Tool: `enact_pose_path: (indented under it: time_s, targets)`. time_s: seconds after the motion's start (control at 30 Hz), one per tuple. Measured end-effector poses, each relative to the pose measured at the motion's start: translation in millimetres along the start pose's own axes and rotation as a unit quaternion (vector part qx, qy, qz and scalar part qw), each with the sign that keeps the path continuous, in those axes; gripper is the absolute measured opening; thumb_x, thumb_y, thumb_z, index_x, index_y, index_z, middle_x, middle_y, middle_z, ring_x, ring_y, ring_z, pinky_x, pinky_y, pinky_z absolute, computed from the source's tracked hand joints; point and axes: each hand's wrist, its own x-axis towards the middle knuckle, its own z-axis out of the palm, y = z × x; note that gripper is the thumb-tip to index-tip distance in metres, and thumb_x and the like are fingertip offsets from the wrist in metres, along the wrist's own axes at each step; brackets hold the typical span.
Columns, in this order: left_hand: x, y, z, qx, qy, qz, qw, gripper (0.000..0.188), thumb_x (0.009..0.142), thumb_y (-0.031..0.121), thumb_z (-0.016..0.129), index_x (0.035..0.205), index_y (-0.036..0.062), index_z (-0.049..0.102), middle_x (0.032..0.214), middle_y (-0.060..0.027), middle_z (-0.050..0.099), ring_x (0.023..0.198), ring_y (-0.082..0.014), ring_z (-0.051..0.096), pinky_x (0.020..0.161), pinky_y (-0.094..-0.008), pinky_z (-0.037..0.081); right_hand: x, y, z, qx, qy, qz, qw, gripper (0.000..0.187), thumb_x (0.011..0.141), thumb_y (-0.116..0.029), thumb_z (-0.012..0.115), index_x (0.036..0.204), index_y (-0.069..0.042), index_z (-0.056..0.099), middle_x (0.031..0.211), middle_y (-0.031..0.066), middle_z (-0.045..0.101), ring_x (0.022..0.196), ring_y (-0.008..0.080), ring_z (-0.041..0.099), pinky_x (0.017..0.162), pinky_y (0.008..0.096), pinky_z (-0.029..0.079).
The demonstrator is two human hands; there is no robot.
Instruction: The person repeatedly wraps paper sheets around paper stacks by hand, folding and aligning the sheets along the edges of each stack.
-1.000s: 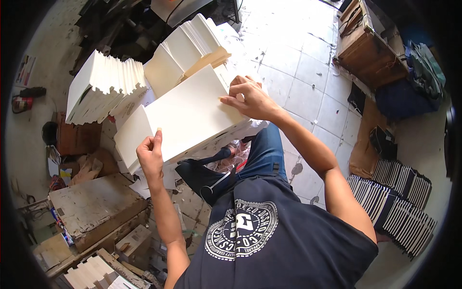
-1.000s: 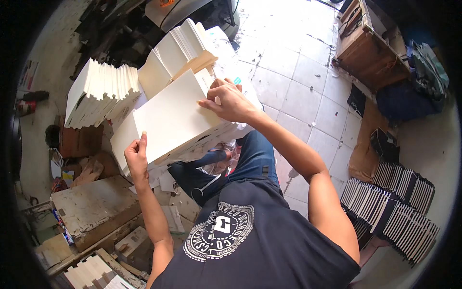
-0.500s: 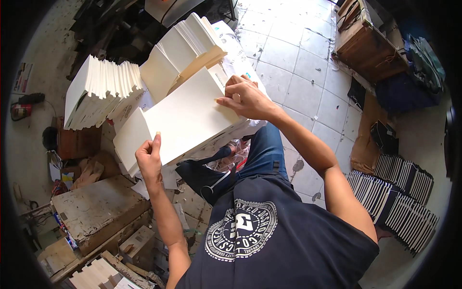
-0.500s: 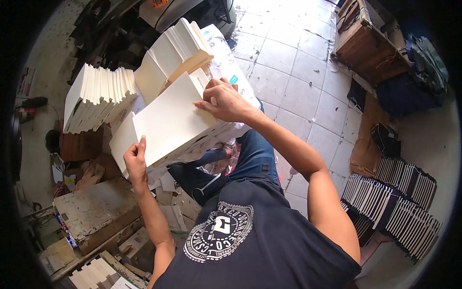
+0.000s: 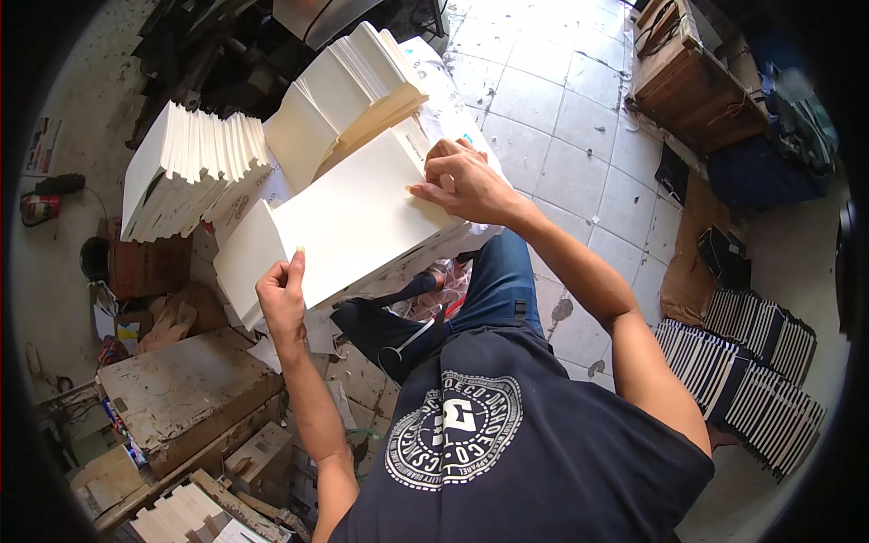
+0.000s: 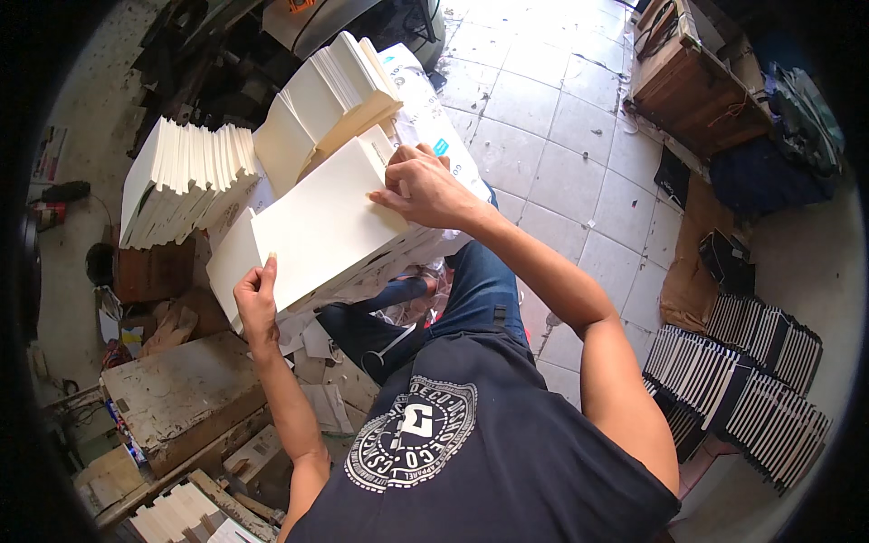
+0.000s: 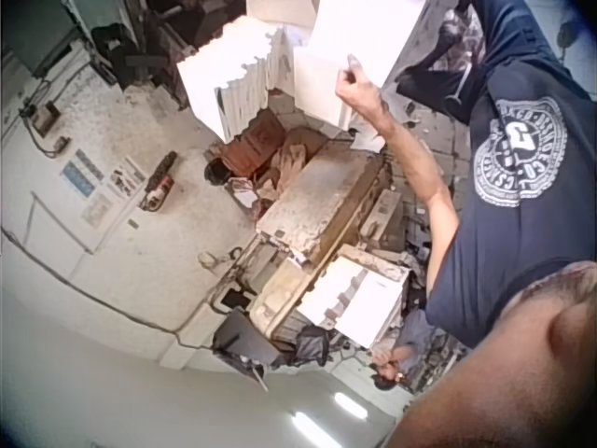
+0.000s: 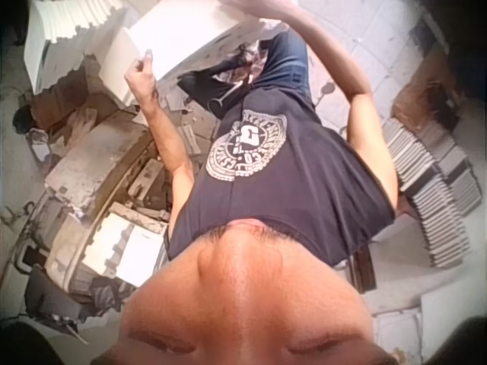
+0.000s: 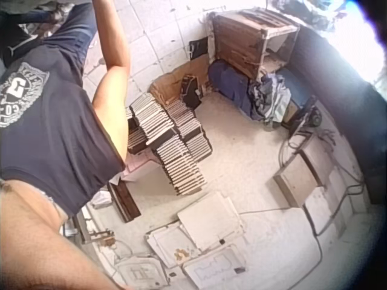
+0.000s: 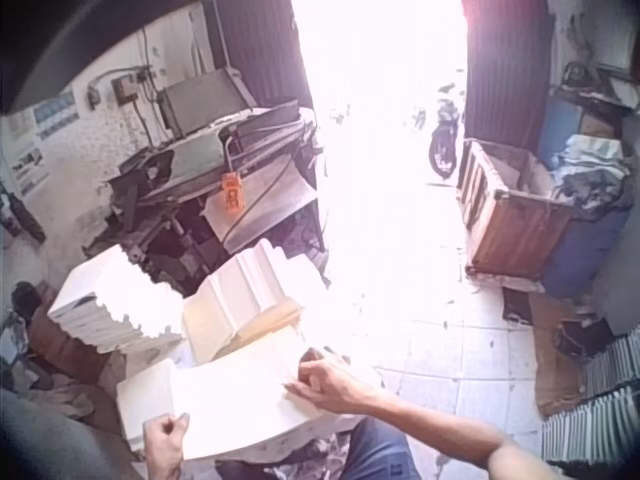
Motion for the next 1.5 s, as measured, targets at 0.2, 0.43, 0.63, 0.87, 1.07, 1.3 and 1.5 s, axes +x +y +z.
enact_pose_path:
  time_s: [0.2,0.43,0.63,0.87,1.07,1.3,1.5]
  targets:
    - [-0.8,-4.1,-0.4,-0.002,-0.001,0.009,1.0,0.046,0.093,0.022,0.073,0.059,0.0056,0.047,0.057,0.0082,0.037,0.057,-0.0051,0.027,0.053,-0.0268,0.02,-12.4,-3.5,-15.8,0.027,0.002,-0.036,0.999,0.03,0.09,-0.036,0.074,0.104,-0.009,0.075,0.113,0.0135,0.064,0.114,0.0302,0.054,0.1,0.0458,0.04]
    - [0.0,-6.4,0.8,-0.005,0.007,0.0,1.0,0.044,0.093,0.023,0.074,0.06,0.0044,0.05,0.057,0.0081,0.04,0.057,-0.0042,0.029,0.052,-0.0266,0.021,-50.0,-11.7,-10.5,-0.114,-0.01,-0.121,0.986,0.051,0.078,-0.049,0.079,0.125,-0.03,0.071,0.14,0.011,0.06,0.135,0.0302,0.046,0.111,0.0457,0.027]
    - [2.4,-14.0,0.3,-0.022,0.01,0.004,1.0,0.043,0.092,0.022,0.074,0.06,0.0029,0.053,0.056,0.0083,0.041,0.055,-0.0036,0.03,0.05,-0.0264,0.022,-51.2,-7.0,3.8,-0.094,0.024,-0.093,0.991,0.041,0.08,-0.044,0.079,0.119,-0.032,0.074,0.135,0.0057,0.064,0.135,0.0265,0.046,0.109,0.0446,0.024]
    - [0.0,-7.7,2.3,-0.011,0.029,-0.01,0.999,0.043,0.091,0.023,0.075,0.06,-0.0004,0.057,0.054,0.0066,0.044,0.054,-0.004,0.034,0.049,-0.0255,0.025,-51.4,-15.6,4.6,-0.084,0.028,-0.066,0.994,0.037,0.081,-0.04,0.079,0.117,-0.029,0.075,0.134,0.0065,0.065,0.135,0.0266,0.047,0.107,0.0446,0.025]
    - [-19.5,-8.2,-10.3,0.004,0.028,0.015,0.999,0.034,0.091,0.028,0.076,0.089,-0.0049,0.071,0.066,-0.0002,0.06,0.061,-0.006,0.049,0.056,-0.0237,0.04,-54.3,-11.7,5.6,-0.069,0.037,-0.059,0.995,0.04,0.078,-0.033,0.083,0.116,-0.026,0.076,0.134,0.0082,0.065,0.136,0.028,0.047,0.108,0.0444,0.025]
    - [-64.0,-13.8,-12.1,-0.06,0.003,0.049,0.997,0.032,0.089,0.011,0.077,0.115,-0.0056,0.069,0.103,-0.0054,0.066,0.085,-0.0097,0.064,0.08,-0.0234,0.053,-51.6,-15.6,4.2,-0.069,0.022,-0.047,0.996,0.039,0.078,-0.029,0.084,0.115,-0.023,0.077,0.134,0.0081,0.065,0.136,0.0276,0.047,0.109,0.0435,0.025]
    - [-77.4,-41.7,5.2,-0.136,0.078,0.1,0.982,0.036,0.08,-0.003,0.08,0.114,-0.0047,0.069,0.108,-0.0115,0.07,0.093,-0.0209,0.073,0.084,-0.0302,0.061,-50.3,-14.9,6.0,-0.079,0.026,-0.047,0.995,0.038,0.078,-0.027,0.083,0.115,-0.023,0.077,0.134,0.0089,0.065,0.135,0.0278,0.048,0.11,0.0439,0.028]
